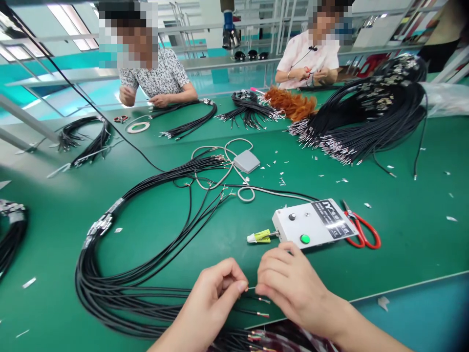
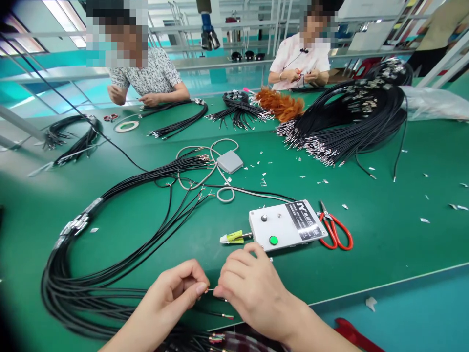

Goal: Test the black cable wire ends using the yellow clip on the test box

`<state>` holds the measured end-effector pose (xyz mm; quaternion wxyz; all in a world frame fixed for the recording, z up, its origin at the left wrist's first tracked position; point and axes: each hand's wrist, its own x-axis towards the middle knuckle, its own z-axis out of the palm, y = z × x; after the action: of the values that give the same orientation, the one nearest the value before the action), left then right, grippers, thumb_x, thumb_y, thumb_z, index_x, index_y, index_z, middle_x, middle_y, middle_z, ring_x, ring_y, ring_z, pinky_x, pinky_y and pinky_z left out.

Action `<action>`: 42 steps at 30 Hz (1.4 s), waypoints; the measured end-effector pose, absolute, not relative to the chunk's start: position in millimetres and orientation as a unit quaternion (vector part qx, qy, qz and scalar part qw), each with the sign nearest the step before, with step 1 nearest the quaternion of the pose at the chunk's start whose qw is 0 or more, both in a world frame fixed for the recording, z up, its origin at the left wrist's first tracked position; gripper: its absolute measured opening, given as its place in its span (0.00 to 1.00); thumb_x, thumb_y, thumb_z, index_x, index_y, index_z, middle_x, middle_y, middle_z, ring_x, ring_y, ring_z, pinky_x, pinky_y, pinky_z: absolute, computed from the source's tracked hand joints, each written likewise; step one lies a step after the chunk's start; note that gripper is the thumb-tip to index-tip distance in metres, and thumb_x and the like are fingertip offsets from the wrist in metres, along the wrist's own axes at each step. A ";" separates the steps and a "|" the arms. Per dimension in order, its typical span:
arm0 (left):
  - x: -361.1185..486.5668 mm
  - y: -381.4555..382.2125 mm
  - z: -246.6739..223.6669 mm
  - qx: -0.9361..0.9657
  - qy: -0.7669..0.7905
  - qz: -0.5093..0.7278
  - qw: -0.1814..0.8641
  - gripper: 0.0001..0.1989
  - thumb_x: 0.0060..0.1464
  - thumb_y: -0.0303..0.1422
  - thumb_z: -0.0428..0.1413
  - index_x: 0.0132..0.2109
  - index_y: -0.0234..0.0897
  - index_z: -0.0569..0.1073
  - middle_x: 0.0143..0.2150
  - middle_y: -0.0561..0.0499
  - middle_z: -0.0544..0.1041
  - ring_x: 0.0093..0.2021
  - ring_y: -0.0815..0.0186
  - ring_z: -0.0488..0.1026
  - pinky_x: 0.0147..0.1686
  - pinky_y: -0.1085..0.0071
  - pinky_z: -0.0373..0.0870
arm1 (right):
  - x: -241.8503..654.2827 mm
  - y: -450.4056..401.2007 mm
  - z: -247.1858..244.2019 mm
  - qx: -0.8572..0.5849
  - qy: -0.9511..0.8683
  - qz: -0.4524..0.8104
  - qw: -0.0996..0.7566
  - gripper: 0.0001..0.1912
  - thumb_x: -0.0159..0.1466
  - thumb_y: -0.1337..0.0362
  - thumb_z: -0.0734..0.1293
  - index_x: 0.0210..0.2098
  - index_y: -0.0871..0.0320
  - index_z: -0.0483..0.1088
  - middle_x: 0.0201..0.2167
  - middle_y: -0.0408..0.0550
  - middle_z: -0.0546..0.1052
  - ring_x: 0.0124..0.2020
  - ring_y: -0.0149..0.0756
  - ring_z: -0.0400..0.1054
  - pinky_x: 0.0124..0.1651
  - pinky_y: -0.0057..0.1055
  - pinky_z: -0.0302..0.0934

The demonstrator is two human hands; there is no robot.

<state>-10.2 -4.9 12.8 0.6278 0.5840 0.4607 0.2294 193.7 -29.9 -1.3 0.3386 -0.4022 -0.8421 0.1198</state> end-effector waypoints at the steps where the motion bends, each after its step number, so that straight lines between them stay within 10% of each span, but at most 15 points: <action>1: -10.7 -4.1 12.5 0.579 0.462 0.234 0.630 0.11 0.55 0.37 0.55 0.28 0.38 0.68 0.22 0.58 0.61 0.23 0.70 0.54 0.23 0.74 0.53 | 196.5 -31.1 -0.8 -0.414 -0.832 0.127 0.347 0.10 0.71 0.67 0.60 0.33 0.57 0.67 0.30 0.38 0.77 0.36 0.30 0.67 0.44 0.35 0.49; 20: 7.7 30.0 -1.7 0.610 0.486 0.278 0.561 0.09 0.55 0.36 0.53 0.29 0.37 0.67 0.23 0.57 0.63 0.23 0.70 0.59 0.23 0.76 0.56 | 206.0 6.6 -10.9 -0.514 -0.836 -0.101 0.162 0.04 0.64 0.71 0.68 0.39 0.58 0.71 0.39 0.47 0.80 0.45 0.40 0.70 0.50 0.42 0.49; 42: 21.7 49.6 -17.0 0.658 0.513 0.254 0.489 0.08 0.55 0.34 0.51 0.29 0.37 0.68 0.24 0.57 0.66 0.24 0.69 0.63 0.25 0.74 0.57 | 207.7 17.4 -5.6 -0.508 -0.848 -0.061 0.134 0.06 0.64 0.72 0.67 0.41 0.59 0.73 0.38 0.45 0.81 0.43 0.39 0.72 0.57 0.48 0.46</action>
<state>21.7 49.6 -17.0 0.4886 0.6580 0.5134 0.2544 207.7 17.4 -5.6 0.1342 -0.5083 -0.8485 -0.0609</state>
